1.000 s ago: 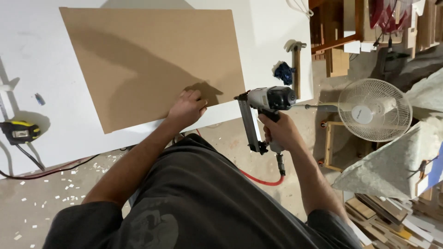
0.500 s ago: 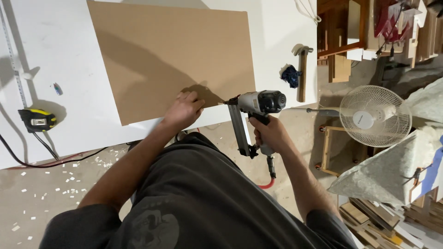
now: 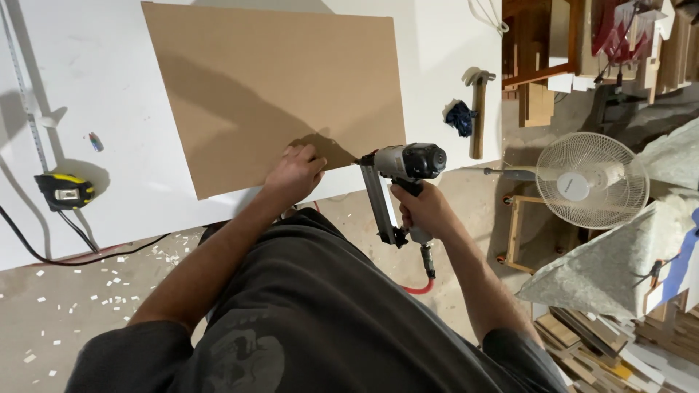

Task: Assembling a wooden box by applying glue and nailing a back panel using a pneumatic nail gun

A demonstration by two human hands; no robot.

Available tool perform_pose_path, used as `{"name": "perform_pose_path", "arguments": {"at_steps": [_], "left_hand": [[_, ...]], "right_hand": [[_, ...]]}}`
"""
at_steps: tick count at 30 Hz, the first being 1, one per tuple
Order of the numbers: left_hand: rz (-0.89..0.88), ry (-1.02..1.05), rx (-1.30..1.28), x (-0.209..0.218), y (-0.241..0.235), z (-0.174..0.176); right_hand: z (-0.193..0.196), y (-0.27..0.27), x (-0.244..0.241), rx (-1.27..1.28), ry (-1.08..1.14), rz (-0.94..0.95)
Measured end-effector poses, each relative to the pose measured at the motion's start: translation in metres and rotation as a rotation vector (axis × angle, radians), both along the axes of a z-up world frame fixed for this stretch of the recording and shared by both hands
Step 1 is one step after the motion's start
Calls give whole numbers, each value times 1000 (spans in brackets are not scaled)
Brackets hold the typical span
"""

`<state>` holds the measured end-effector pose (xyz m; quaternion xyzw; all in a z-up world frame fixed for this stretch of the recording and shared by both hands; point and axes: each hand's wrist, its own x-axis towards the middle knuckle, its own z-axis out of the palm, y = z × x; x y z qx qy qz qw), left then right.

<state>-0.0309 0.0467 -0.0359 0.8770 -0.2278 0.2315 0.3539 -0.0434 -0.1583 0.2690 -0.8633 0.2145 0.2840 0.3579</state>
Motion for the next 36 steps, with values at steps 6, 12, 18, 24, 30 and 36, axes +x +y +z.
{"name": "perform_pose_path", "arguments": {"at_steps": [6, 12, 18, 24, 30, 36], "left_hand": [[-22, 16, -18, -1, 7, 11], [39, -5, -20, -19, 32, 2], [40, -1, -27, -27, 50, 7], [54, -46, -60, -25, 47, -2], [57, -58, -58, -24, 48, -6], [76, -58, -56, -25, 47, -1]], "right_hand": [[27, 13, -11, -15, -38, -39], [24, 54, -27, 82, -16, -85], [17, 72, -32, 68, -8, -24], [12, 81, -34, 63, -9, -13], [8, 85, -34, 115, 3, -27], [1, 81, -36, 53, 13, 21]]}}
